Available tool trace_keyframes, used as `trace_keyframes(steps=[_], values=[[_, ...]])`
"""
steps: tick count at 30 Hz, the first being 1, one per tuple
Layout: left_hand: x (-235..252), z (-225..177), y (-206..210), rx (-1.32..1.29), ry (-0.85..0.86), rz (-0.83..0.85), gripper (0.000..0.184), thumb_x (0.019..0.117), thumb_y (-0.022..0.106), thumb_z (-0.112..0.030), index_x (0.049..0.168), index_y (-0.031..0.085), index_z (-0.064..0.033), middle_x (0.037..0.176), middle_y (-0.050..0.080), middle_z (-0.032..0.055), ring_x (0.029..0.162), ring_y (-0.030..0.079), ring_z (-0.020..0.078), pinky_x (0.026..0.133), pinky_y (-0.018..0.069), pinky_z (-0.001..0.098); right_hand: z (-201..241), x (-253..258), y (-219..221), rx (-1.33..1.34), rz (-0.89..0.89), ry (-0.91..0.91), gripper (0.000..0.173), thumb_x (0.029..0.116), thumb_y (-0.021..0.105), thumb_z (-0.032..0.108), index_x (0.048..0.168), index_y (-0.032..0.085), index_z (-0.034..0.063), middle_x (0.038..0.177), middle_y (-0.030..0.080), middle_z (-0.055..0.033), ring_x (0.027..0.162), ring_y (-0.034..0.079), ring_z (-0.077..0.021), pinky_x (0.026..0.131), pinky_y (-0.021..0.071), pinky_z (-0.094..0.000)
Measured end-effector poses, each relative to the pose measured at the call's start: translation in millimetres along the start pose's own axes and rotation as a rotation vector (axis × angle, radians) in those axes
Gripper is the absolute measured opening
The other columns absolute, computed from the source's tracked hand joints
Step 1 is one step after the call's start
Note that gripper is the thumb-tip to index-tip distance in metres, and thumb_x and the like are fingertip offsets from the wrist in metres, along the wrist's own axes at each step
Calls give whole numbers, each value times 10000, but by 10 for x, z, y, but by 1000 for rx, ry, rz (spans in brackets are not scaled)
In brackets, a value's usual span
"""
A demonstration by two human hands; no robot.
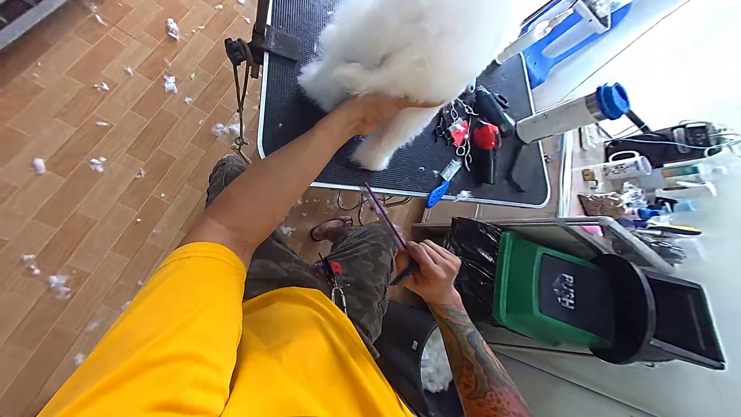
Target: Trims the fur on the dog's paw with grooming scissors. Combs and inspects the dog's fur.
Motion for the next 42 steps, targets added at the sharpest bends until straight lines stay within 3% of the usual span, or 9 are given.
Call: trace_keyframes(steps=[5,9,12,16,19,24,30,38,42], values=[[64,84,-45,-35,51,100,298,915,719,-49,1195,617,-41,1087,700,26,1036,666,111,938,554,306,1,256,48,-118,37,23,223,988,580,209,898,702,45,681,632,-86,651,635,-257,584,500,-398],[79,54,-7,-49,51,102,266,917,707,-28,1167,620,-44,1053,702,21,1007,672,110,918,561,306,-38,519,185,-246,258,113,170,937,556,185,872,679,86,758,664,-95,730,666,-294,601,501,-442],[106,51,43,-113,-19,87,232,944,667,-28,1167,605,-45,1030,693,31,958,674,115,871,572,305,15,516,204,-267,397,67,156,924,549,139,909,662,32,789,669,-144,764,678,-352,629,519,-490],[120,-23,112,-191,-70,85,189,977,606,-14,1162,584,-41,1004,673,45,912,664,121,833,570,299,184,511,-8,-254,321,-168,170,955,543,156,991,657,34,733,620,-108,711,624,-315,693,505,-467],[104,-86,163,-178,-154,103,176,1038,536,-87,1206,564,-42,1019,661,37,910,652,99,823,558,270,180,759,-218,-332,256,-105,192,994,548,169,1010,678,29,762,650,-138,738,650,-347,707,521,-504],[156,-111,138,-210,-129,130,170,1033,542,-90,1195,566,-41,1006,662,42,900,657,109,820,564,279,-43,978,-307,-454,465,-49,101,884,616,42,963,639,-16,779,627,-179,755,634,-396,686,484,-539],[71,-148,75,-165,-140,115,178,1024,573,-98,1198,577,-61,1034,659,22,929,645,84,835,547,254,54,909,-501,-383,519,-368,127,1006,489,54,1009,607,8,767,590,-136,718,588,-332,749,472,-498],[135,-74,55,-206,-63,150,169,1001,600,-70,1170,588,-66,1014,675,26,928,665,107,846,566,285,-73,1142,-367,-418,549,-184,67,893,593,6,936,638,-19,762,614,-176,760,625,-396,691,480,-534],[112,-110,21,-189,10,140,162,967,627,-22,1118,601,-76,977,685,7,900,673,96,823,574,279,-37,893,-406,-309,504,-386,139,1008,507,70,1043,631,18,770,607,-128,734,601,-329,782,499,-501]])
Point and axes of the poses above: each hand's wrist, its own x-axis towards the middle knuckle, its own y-axis out of the palm, z = x × y, the point moved 3 cm from there along x, towards the middle knuckle
